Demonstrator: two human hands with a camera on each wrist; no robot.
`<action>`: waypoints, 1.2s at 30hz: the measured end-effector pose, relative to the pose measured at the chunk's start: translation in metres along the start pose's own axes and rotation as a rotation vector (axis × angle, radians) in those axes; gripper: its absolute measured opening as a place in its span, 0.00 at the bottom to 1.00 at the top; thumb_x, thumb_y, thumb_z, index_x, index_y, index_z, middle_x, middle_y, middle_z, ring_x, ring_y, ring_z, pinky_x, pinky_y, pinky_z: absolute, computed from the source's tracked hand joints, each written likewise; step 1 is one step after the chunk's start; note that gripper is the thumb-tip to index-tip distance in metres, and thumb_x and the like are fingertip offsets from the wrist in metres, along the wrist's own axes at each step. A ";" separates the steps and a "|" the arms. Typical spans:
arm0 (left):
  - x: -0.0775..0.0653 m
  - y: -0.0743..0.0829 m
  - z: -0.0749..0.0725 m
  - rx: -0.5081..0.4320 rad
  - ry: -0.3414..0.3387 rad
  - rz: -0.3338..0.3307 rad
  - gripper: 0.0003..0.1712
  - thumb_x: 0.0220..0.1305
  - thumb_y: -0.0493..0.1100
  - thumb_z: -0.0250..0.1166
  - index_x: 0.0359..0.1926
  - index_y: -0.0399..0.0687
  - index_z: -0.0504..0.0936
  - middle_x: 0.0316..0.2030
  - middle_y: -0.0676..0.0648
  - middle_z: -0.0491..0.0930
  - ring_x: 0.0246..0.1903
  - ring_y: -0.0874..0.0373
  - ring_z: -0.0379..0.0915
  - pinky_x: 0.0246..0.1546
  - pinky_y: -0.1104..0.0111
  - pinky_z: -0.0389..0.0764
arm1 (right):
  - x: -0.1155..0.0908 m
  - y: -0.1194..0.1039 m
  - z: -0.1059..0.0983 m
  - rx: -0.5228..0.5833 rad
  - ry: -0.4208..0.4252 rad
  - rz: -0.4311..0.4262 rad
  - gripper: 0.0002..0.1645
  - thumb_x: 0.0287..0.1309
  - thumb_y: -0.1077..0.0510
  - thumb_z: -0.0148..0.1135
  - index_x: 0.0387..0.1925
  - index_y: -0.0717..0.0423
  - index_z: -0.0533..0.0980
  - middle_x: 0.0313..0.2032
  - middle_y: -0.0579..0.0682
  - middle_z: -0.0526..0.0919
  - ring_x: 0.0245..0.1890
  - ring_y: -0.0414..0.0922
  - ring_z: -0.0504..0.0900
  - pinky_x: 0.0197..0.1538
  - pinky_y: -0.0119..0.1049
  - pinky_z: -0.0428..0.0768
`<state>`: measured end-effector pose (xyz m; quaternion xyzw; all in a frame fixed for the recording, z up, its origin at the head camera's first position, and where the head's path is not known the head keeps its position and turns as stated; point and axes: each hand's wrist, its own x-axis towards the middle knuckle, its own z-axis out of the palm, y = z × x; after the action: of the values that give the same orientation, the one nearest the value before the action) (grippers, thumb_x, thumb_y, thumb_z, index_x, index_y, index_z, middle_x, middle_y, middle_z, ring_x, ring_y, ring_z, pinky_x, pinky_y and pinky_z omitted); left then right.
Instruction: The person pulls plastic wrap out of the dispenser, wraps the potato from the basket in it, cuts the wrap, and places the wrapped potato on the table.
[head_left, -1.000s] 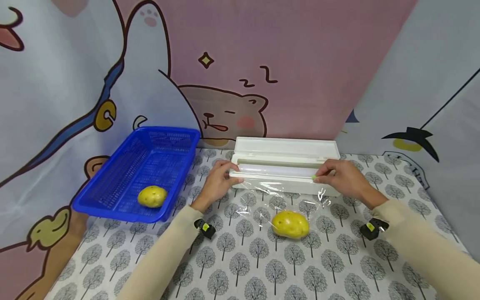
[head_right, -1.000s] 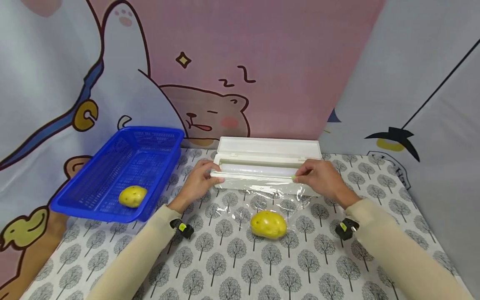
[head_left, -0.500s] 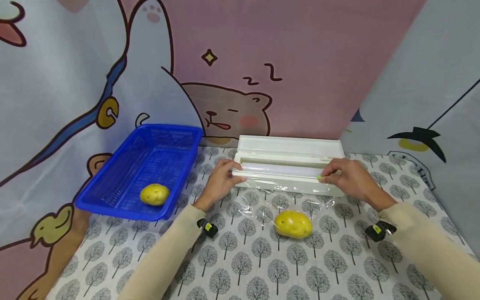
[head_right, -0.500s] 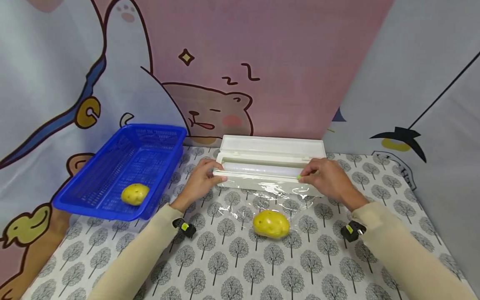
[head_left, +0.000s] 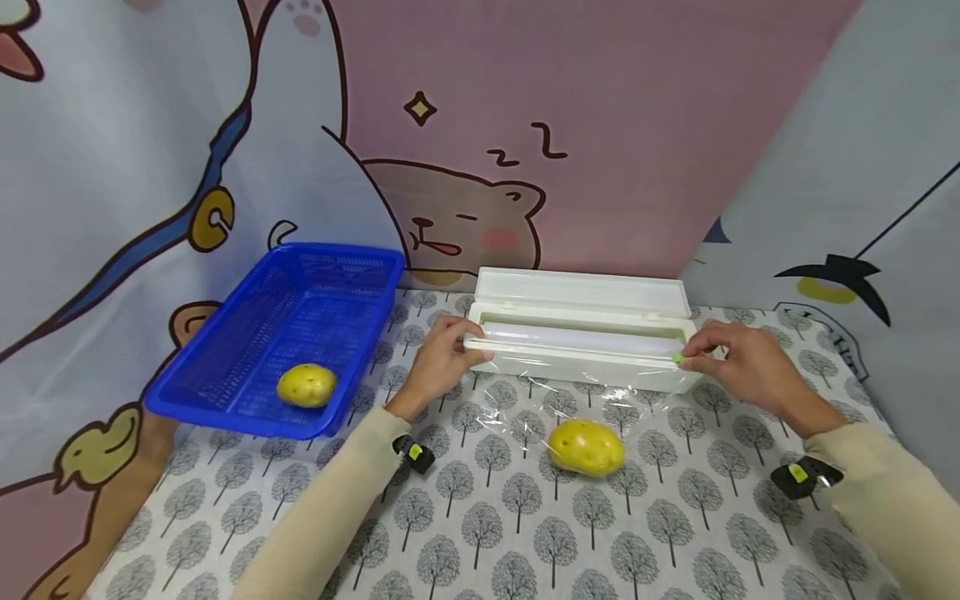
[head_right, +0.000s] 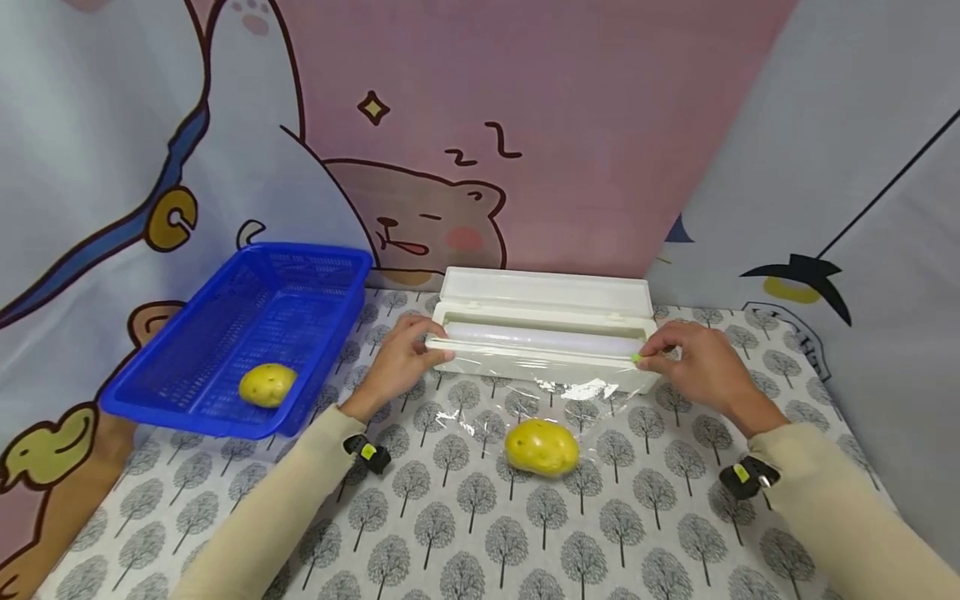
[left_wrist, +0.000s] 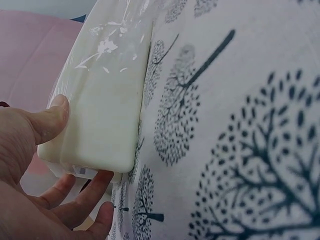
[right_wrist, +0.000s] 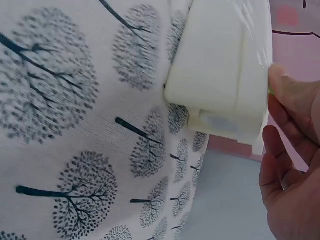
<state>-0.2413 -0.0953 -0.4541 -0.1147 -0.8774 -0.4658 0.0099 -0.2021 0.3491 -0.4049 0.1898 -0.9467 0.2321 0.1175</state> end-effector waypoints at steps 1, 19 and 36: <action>0.000 0.000 -0.001 -0.001 0.004 -0.005 0.14 0.70 0.47 0.80 0.52 0.55 0.87 0.69 0.45 0.72 0.52 0.47 0.84 0.45 0.57 0.88 | -0.001 0.002 0.000 -0.006 0.013 -0.015 0.09 0.60 0.65 0.82 0.36 0.49 0.89 0.38 0.45 0.89 0.33 0.42 0.82 0.31 0.37 0.76; 0.001 0.003 0.001 -0.004 -0.015 0.001 0.14 0.71 0.47 0.79 0.53 0.54 0.86 0.70 0.45 0.71 0.51 0.46 0.84 0.45 0.56 0.88 | -0.019 0.026 -0.005 -0.044 0.102 -0.050 0.14 0.54 0.71 0.83 0.36 0.51 0.88 0.45 0.50 0.87 0.36 0.39 0.78 0.33 0.25 0.73; 0.001 0.003 -0.002 -0.009 -0.026 0.009 0.15 0.71 0.46 0.79 0.54 0.52 0.86 0.69 0.41 0.71 0.51 0.43 0.85 0.45 0.55 0.88 | -0.028 0.016 0.002 0.132 0.033 0.291 0.12 0.75 0.52 0.73 0.51 0.55 0.87 0.49 0.57 0.88 0.45 0.42 0.79 0.36 0.36 0.77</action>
<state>-0.2416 -0.0948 -0.4508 -0.1247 -0.8749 -0.4679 -0.0002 -0.1834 0.3702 -0.4217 0.0541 -0.9448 0.3117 0.0854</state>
